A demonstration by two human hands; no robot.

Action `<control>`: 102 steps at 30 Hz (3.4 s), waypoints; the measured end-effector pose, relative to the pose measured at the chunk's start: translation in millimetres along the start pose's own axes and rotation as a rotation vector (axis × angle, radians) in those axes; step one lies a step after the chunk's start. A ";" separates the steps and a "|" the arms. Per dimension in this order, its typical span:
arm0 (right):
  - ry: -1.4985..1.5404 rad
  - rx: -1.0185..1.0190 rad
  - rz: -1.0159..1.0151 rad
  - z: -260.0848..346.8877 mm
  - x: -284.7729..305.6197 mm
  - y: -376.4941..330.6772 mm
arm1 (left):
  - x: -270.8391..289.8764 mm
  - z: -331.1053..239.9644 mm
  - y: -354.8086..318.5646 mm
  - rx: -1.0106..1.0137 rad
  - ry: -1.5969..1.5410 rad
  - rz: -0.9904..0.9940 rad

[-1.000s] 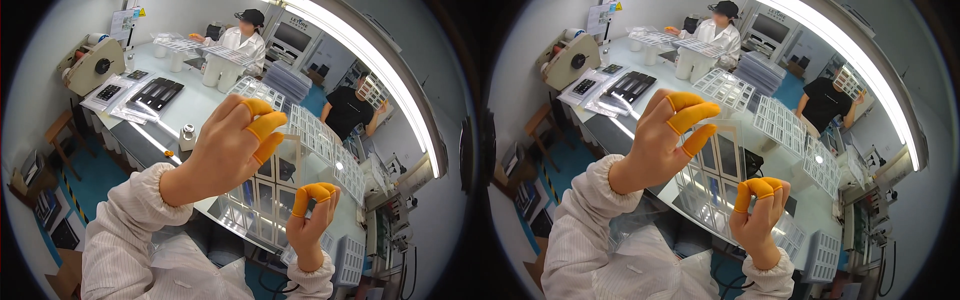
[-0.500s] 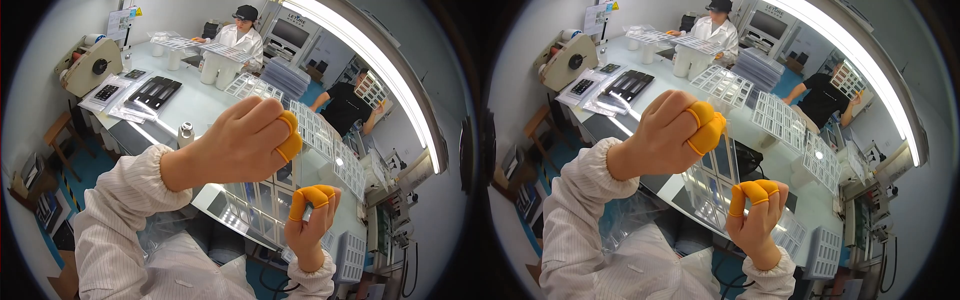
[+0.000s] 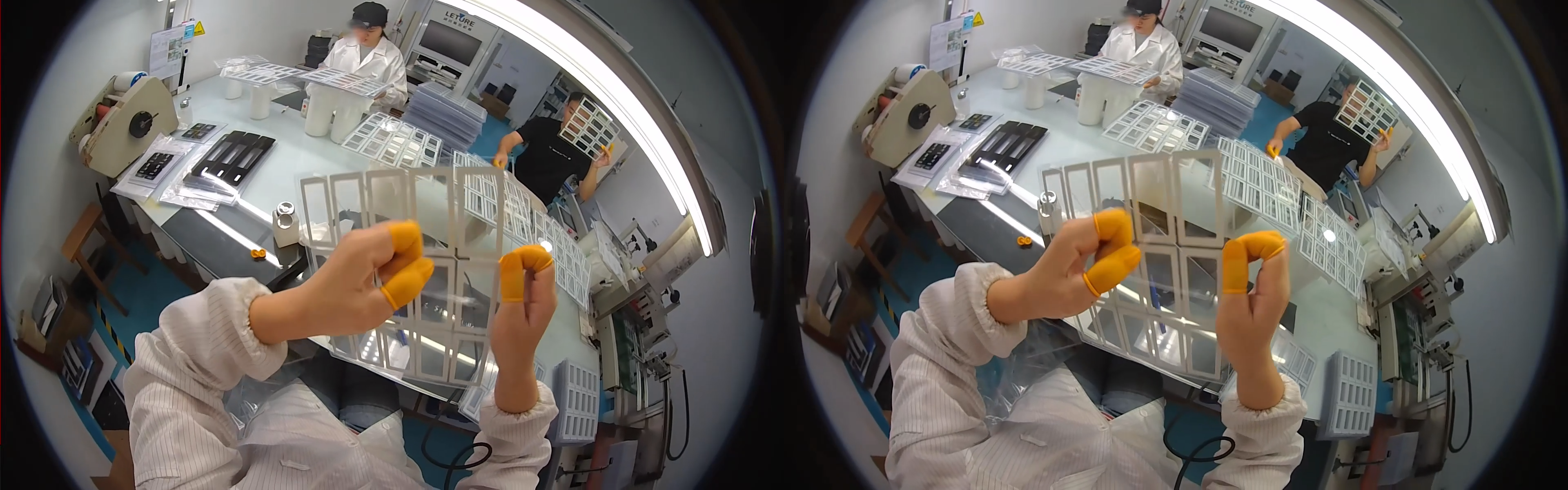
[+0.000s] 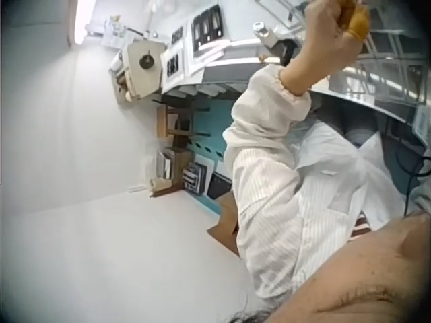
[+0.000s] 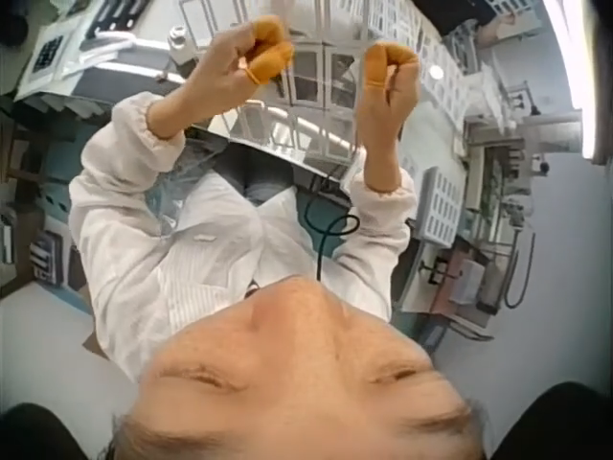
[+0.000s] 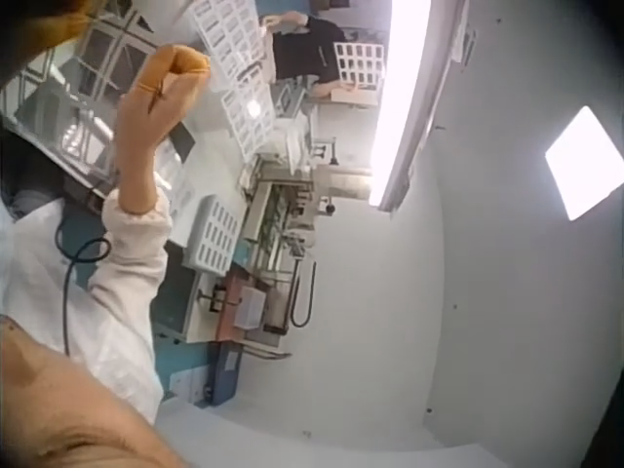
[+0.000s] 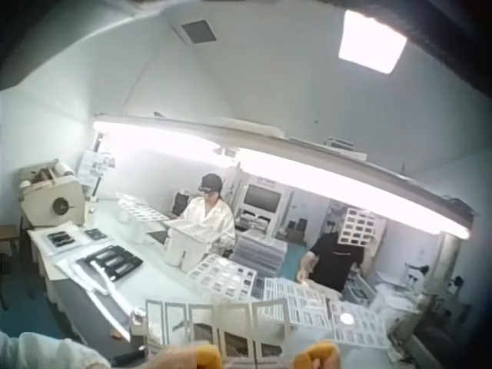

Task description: Cleaning rectangular frames or grids using a spray bottle and a cloth.

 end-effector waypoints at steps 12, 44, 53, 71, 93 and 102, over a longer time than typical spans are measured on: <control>0.260 0.121 -0.472 20.1 134.5 86.0 | 6.0 149.0 -296.7 1.280 -0.239 -0.184; 0.283 0.164 -0.618 80.5 145.8 78.5 | -112.3 269.9 -489.6 1.538 -0.047 0.950; 0.379 0.188 -0.655 83.3 142.6 74.9 | -119.3 275.3 -453.6 1.310 0.171 1.285; 0.481 0.245 -0.464 51.9 152.8 59.6 | 26.0 -18.7 -80.8 0.086 0.327 -0.169; 0.280 0.328 -0.427 36.4 110.6 -7.7 | -25.3 48.8 -72.9 0.118 -0.042 -0.187; 0.269 0.366 -0.400 50.2 95.4 -21.2 | -33.7 65.9 -72.8 0.216 -0.146 -0.200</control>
Point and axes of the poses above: each hand's wrist, its own y-axis towards the middle knuckle, its own x-axis out of the back of the hand, z = x × y, the point moved 4 cm from there along y, towards the middle knuckle, and after that the axes turned 14 degrees about z, right-handed, at the moved point
